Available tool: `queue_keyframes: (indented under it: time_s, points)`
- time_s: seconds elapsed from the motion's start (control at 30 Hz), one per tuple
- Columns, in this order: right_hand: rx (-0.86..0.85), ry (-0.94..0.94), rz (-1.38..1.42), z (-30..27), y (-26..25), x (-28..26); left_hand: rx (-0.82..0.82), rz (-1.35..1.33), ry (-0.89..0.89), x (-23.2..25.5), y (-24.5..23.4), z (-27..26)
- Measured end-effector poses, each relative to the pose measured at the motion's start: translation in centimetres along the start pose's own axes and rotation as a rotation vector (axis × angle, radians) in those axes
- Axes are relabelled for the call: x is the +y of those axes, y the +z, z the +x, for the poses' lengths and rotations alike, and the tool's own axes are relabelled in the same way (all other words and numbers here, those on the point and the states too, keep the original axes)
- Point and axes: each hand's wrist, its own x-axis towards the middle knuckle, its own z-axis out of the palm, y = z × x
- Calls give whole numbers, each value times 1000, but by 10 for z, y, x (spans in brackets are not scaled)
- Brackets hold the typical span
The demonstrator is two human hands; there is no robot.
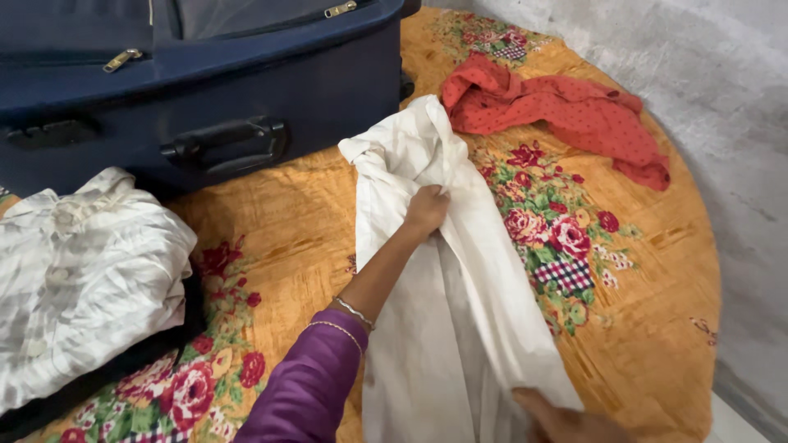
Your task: The person folds a striped shirt and a white shirt on a floral bedsheet next to a blue suitcase. They button the shirts, align the sleeves, and fold them into compact rectangles, placing the finished items on the bed.
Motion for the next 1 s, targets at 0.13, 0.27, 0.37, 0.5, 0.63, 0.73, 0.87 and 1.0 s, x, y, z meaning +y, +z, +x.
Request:
queue_keyframes:
  time_s: [0.13, 0.27, 0.37, 0.5, 0.63, 0.73, 0.87, 1.0]
  points:
    - [276, -120, 49, -2, 50, 7, 104, 170, 128, 7, 0, -9]
    - [341, 30, -52, -19, 71, 35, 112, 215, 104, 29, -12, -36]
    - [488, 100, -179, -27, 95, 39, 126, 230, 140, 41, -15, -57]
    - [650, -16, -78, -37, 115, 23, 227, 161, 250, 49, -16, -62]
    - [572, 35, -81, -52, 100, -14, 257, 183, 257, 52, -22, -64]
    - [743, -105, 4, -72, 78, -49, 245, 226, 261, 57, -26, -88]
    - [956, -182, 317, -95, 55, -72, 195, 609, 257, 78, -24, -147]
    - [999, -403, 290, -82, 63, -63, -142, 802, 550, 86, -26, -249]
